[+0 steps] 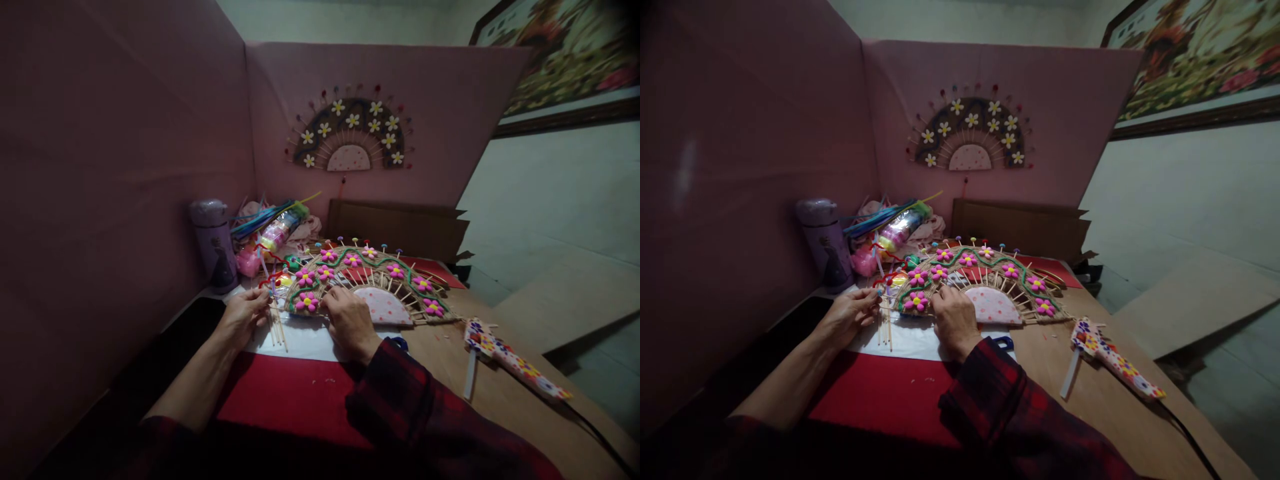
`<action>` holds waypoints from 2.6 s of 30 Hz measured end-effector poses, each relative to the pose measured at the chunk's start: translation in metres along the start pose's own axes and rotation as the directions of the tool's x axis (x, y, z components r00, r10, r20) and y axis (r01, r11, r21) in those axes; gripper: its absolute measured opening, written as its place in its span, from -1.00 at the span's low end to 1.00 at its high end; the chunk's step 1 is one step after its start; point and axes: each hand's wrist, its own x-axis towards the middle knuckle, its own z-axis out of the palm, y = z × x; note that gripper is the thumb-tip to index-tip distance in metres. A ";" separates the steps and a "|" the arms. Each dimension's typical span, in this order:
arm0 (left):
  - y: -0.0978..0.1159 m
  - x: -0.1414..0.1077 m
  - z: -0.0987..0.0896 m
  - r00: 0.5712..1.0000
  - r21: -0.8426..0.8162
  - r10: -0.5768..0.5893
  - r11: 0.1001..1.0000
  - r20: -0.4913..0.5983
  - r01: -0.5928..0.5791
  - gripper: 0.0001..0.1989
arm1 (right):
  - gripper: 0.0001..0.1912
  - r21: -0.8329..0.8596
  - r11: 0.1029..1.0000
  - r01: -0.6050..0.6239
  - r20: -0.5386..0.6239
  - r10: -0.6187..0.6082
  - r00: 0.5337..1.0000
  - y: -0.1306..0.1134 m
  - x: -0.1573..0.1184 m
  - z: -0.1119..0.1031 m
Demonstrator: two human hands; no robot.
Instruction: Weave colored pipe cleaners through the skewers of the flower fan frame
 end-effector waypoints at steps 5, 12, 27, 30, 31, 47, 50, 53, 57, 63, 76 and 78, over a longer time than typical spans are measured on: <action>0.000 -0.001 -0.001 1.000 -0.003 -0.008 1.000 -0.003 0.008 -0.85 | -0.85 0.011 1.000 -0.008 0.027 0.008 1.000 0.000 0.000 0.001; 0.000 -0.001 0.000 1.000 0.001 -0.012 1.000 0.009 0.012 -0.84 | -0.86 0.017 1.000 -0.006 0.030 0.006 1.000 0.000 0.000 0.000; 0.001 -0.001 0.002 1.000 0.007 -0.019 1.000 -0.022 0.020 -0.84 | -0.88 0.013 1.000 -0.012 0.030 0.012 0.999 0.000 0.000 -0.002; 0.000 -0.001 0.002 1.000 0.005 -0.018 1.000 -0.022 0.018 -0.85 | -0.89 0.015 1.000 -0.003 0.027 0.003 1.000 0.000 0.000 -0.001; 0.000 0.000 0.001 1.000 0.004 -0.017 1.000 -0.021 0.018 -0.84 | -0.90 0.015 1.000 -0.001 0.023 0.001 1.000 0.000 0.000 -0.001; -0.001 0.001 0.000 1.000 0.031 -0.004 1.000 -0.003 0.004 -0.86 | -0.90 0.010 1.000 0.010 0.000 -0.010 1.000 0.001 0.000 0.000; -0.001 0.001 0.000 1.000 0.027 -0.003 1.000 -0.004 0.003 -0.84 | -0.90 0.017 1.000 0.010 -0.005 -0.010 1.000 0.001 -0.001 0.000; -0.001 0.001 -0.001 1.000 0.027 -0.005 1.000 0.009 0.005 -0.80 | -0.89 0.022 1.000 0.012 -0.017 -0.012 1.000 0.001 -0.001 0.002; -0.002 0.003 -0.001 1.000 0.025 -0.002 1.000 0.002 0.002 -0.73 | -0.90 0.029 0.999 0.019 -0.029 -0.018 0.999 0.001 -0.001 0.003; -0.003 0.005 -0.003 1.000 0.021 0.016 1.000 0.024 -0.016 -0.70 | -0.88 0.044 0.999 0.003 -0.023 -0.002 1.000 0.000 0.000 0.002; -0.006 0.008 -0.004 1.000 0.043 0.009 0.999 0.002 -0.009 -0.72 | -0.81 0.069 0.997 0.030 -0.016 -0.029 0.999 0.002 0.000 0.000; -0.004 0.007 -0.003 1.000 0.037 0.011 0.999 -0.005 -0.011 -0.73 | -0.80 0.068 0.997 0.031 -0.011 -0.031 0.999 0.002 0.000 -0.001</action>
